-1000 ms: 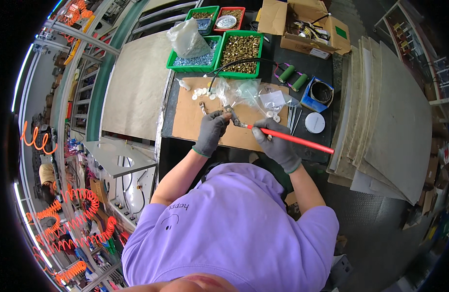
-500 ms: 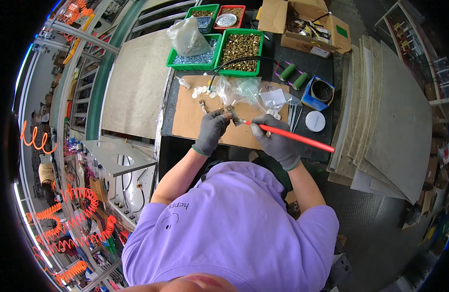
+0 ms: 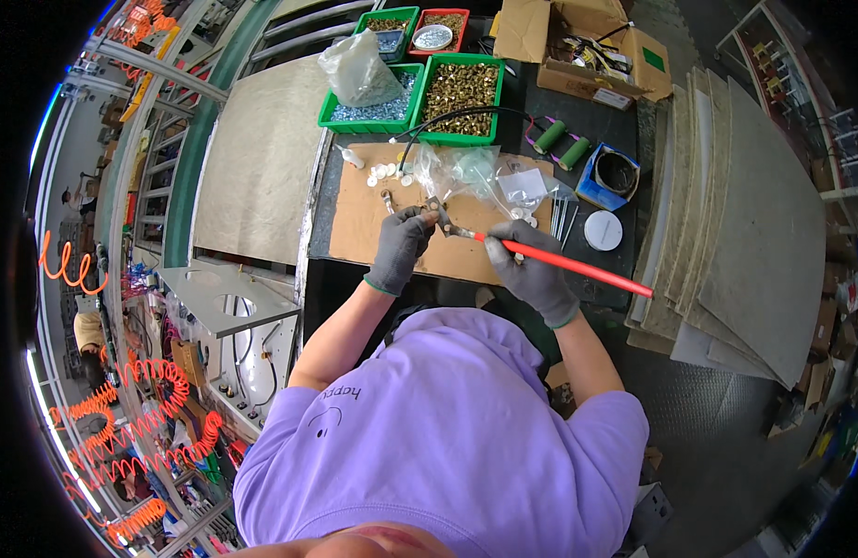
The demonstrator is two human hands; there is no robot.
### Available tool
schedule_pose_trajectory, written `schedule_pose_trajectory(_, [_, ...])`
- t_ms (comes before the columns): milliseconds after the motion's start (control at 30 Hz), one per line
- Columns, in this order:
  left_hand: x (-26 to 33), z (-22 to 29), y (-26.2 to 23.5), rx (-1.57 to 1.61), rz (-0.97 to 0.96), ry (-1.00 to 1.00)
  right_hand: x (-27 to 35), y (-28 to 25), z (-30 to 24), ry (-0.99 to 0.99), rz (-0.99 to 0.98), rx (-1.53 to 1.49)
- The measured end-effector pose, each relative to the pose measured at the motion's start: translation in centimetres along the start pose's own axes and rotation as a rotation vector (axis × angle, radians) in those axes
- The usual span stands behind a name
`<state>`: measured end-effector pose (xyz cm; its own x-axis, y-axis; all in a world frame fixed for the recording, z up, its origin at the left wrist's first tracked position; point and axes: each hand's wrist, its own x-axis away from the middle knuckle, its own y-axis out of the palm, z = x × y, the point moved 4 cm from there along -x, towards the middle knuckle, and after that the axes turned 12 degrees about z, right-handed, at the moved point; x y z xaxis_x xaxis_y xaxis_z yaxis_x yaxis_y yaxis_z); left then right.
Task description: The person assembles components onto a metal chassis, using a pneumatic screwdriver to fasten parts and a wrench to tighten fittings. They handle various small hardware items from bins, including screws and brass fittings, and install a corrugated tube into the assembly.
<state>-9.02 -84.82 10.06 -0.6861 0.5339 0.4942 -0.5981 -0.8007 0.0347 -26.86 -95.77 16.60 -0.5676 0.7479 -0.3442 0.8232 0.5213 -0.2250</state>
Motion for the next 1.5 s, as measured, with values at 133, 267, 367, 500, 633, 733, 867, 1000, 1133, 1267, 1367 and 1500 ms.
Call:
schedule_pose_trajectory(133, [0.4,0.2,0.5,-0.018,0.015,-0.022,-0.5,0.6,-0.8,-0.023,-0.042,0.002])
schedule_pose_trajectory(267, [0.0,-0.6,-0.2,-0.009,-0.004,-0.021,-0.1,0.5,-0.3,0.006,-0.106,-0.012])
schedule_pose_trajectory(367, [0.1,-0.6,-0.2,-0.006,-0.001,-0.02,-0.6,0.7,-0.9,0.02,-0.039,-0.01])
schedule_pose_trajectory(500, [0.3,-0.4,-0.2,-0.018,0.007,-0.012,-0.1,0.7,-0.4,0.017,-0.095,-0.028])
schedule_pose_trajectory(633, [0.2,-0.9,-0.5,-0.006,0.006,-0.022,0.3,0.4,-0.4,-0.01,-0.056,-0.043])
schedule_pose_trajectory(733, [0.4,-0.4,-0.1,0.04,-0.022,-0.026,0.4,0.0,0.2,-0.013,-0.036,-0.007])
schedule_pose_trajectory(867, [0.4,-0.7,-0.2,0.019,-0.008,-0.039,0.6,-0.7,0.3,0.009,-0.009,-0.022])
schedule_pose_trajectory(1000, [0.5,-0.6,0.0,0.034,-0.05,-0.043,0.8,-0.7,0.5,0.033,-0.018,-0.011])
schedule_pose_trajectory(1133, [0.9,-0.4,-0.1,0.018,-0.095,-0.033,0.4,-2.4,1.0,0.166,0.059,-0.052])
schedule_pose_trajectory(1267, [1.6,0.1,0.4,-0.037,-0.113,-0.05,-0.7,-4.6,1.3,0.179,0.246,-0.104])
schedule_pose_trajectory(1367, [2.0,0.1,1.0,-0.049,-0.116,-0.041,-1.8,-7.9,3.6,0.156,0.411,0.004])
schedule_pose_trajectory(1500, [2.2,-0.1,1.1,0.009,-0.148,-0.076,-3.4,-13.6,8.4,0.063,0.631,0.251])
